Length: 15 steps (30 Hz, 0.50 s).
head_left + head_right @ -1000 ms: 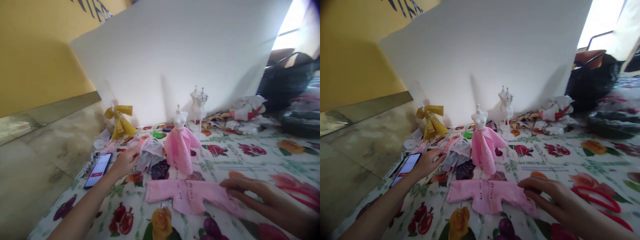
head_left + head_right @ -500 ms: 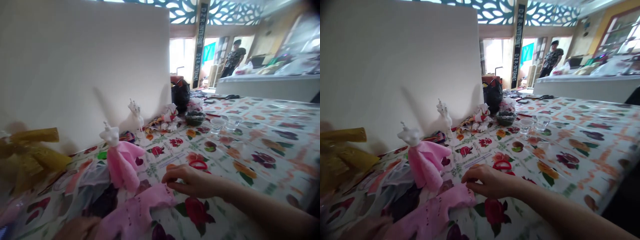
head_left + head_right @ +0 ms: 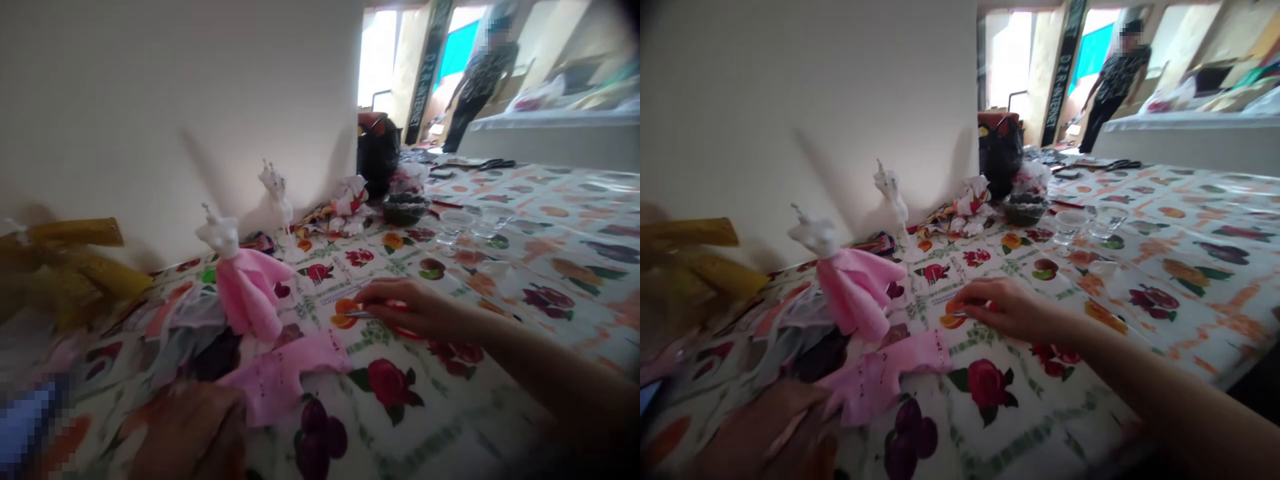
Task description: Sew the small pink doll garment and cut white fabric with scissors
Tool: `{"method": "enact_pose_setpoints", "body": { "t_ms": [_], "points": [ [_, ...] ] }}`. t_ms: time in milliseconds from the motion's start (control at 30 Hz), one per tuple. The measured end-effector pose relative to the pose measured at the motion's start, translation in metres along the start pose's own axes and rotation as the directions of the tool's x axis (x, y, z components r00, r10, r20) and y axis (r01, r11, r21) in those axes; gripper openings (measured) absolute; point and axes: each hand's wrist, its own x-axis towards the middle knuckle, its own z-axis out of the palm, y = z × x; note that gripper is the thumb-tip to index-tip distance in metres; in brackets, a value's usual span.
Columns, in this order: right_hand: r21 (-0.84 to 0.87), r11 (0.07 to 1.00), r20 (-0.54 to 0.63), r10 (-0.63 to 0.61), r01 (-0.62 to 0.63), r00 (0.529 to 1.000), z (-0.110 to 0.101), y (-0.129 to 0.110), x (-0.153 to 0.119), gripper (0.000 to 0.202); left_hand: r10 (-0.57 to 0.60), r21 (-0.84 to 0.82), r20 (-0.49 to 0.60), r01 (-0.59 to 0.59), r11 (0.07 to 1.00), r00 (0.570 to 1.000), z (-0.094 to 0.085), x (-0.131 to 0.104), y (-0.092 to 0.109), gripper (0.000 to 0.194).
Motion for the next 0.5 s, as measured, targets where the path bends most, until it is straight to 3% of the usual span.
{"method": "enact_pose_setpoints", "body": {
  "t_ms": [100, 200, 233, 300, 367, 400, 500],
  "points": [
    [-0.016, 1.0, -0.012, 0.027, -0.027, 1.0, 0.0, 0.004, -0.003, 0.031, -0.014, 0.051, -0.125, 0.02, 0.998, 0.992, -0.02, 0.0, 0.01, 0.012],
    [-0.067, 0.998, -0.017, 0.015, -0.016, 1.0, 0.007, 0.011, -0.004, 0.031, -0.151, 0.124, -0.185, 0.176, 0.977, 0.971, -0.036, -0.002, -0.005, 0.009],
    [-0.083, 0.997, -0.017, 0.0, -0.001, 1.0, 0.01, 0.014, -0.004, 0.031, -0.228, 0.115, -0.216, 0.256, 0.96, 0.949, -0.042, -0.004, -0.015, 0.011],
    [-0.114, 0.993, -0.024, -0.034, 0.031, 0.999, 0.017, 0.018, -0.002, 0.03, -0.424, 0.018, -0.286, 0.447, 0.894, 0.859, -0.05, -0.01, -0.035, 0.015],
    [-0.126, 0.99, -0.027, -0.068, 0.065, 0.997, 0.025, 0.02, 0.0, 0.029, -0.552, -0.106, -0.247, 0.544, 0.832, 0.796, -0.055, -0.014, -0.053, 0.019],
    [-0.126, 0.989, -0.024, -0.077, 0.073, 0.997, 0.028, 0.02, 0.002, 0.029, -0.582, -0.133, -0.213, 0.567, 0.813, 0.785, -0.055, -0.015, -0.06, 0.021],
    [-0.098, 0.991, -0.034, -0.093, 0.089, 0.995, 0.037, 0.017, 0.006, 0.03, -0.567, -0.044, -0.141, 0.567, 0.822, 0.811, -0.048, -0.013, -0.072, 0.023]
  ]
}}
